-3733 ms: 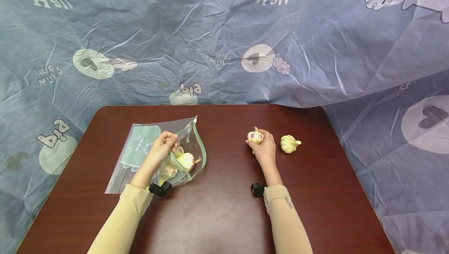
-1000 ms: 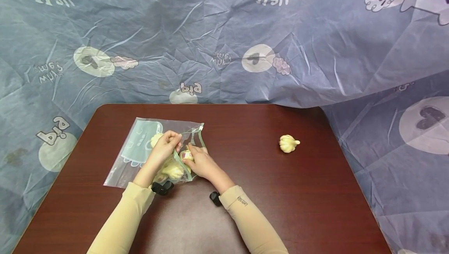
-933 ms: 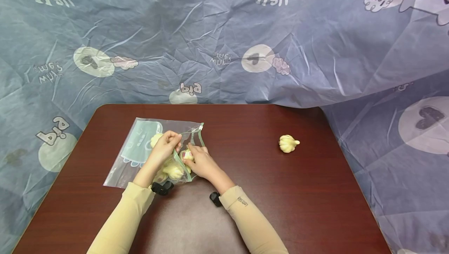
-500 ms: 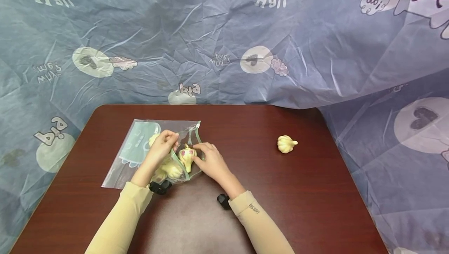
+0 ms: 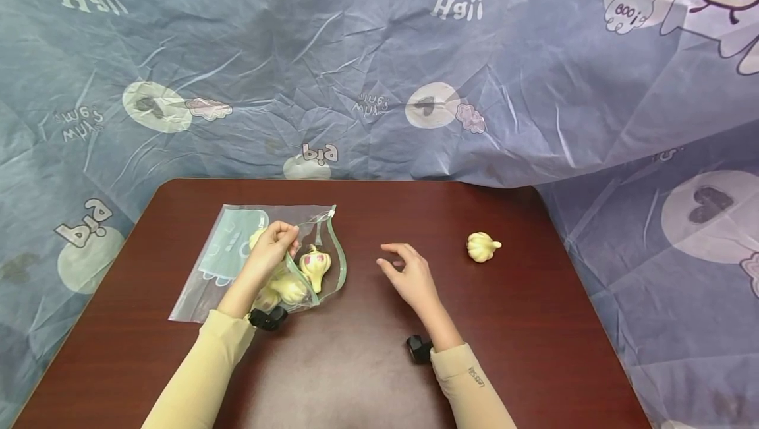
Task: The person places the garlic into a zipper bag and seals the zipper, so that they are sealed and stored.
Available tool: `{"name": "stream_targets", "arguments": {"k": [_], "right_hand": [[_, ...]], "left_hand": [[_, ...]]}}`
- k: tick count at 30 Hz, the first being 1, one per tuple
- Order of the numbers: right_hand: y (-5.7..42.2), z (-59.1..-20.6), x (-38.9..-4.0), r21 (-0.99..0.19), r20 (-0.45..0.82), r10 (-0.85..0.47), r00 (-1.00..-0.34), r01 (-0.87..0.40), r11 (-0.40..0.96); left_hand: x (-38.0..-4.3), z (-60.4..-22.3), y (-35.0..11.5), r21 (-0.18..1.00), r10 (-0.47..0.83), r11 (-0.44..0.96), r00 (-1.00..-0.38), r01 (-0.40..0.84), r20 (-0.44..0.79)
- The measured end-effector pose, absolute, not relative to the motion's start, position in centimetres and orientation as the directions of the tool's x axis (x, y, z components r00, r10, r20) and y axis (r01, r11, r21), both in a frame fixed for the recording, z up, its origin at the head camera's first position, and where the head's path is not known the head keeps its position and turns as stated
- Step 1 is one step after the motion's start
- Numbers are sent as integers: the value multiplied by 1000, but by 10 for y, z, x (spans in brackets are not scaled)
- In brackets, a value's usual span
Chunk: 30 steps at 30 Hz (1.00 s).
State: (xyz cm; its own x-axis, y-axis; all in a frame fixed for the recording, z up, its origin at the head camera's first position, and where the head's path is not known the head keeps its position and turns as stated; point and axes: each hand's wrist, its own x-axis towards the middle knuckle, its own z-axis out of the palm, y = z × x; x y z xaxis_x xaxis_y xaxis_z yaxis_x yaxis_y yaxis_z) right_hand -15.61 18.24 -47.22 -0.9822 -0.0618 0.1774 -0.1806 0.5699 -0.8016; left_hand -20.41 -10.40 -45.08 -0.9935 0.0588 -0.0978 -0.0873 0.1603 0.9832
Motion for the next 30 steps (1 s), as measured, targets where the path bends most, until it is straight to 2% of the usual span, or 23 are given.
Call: {"name": "stream_targets", "arguments": {"k": [8, 16, 30], "right_hand": [[239, -476, -148, -787, 138, 89, -986, -54, 614], [282, -479, -137, -726, 99, 296, -950, 135, 674], [317, -488, -142, -722, -46, 511, -858, 382, 577]], "left_hand": [[-204, -450, -103, 984, 53, 152, -993, -97, -106], [-203, -448, -105, 984, 49, 147, -993, -103, -111], [-203, -449, -105, 983, 51, 152, -993, -102, -111]]}}
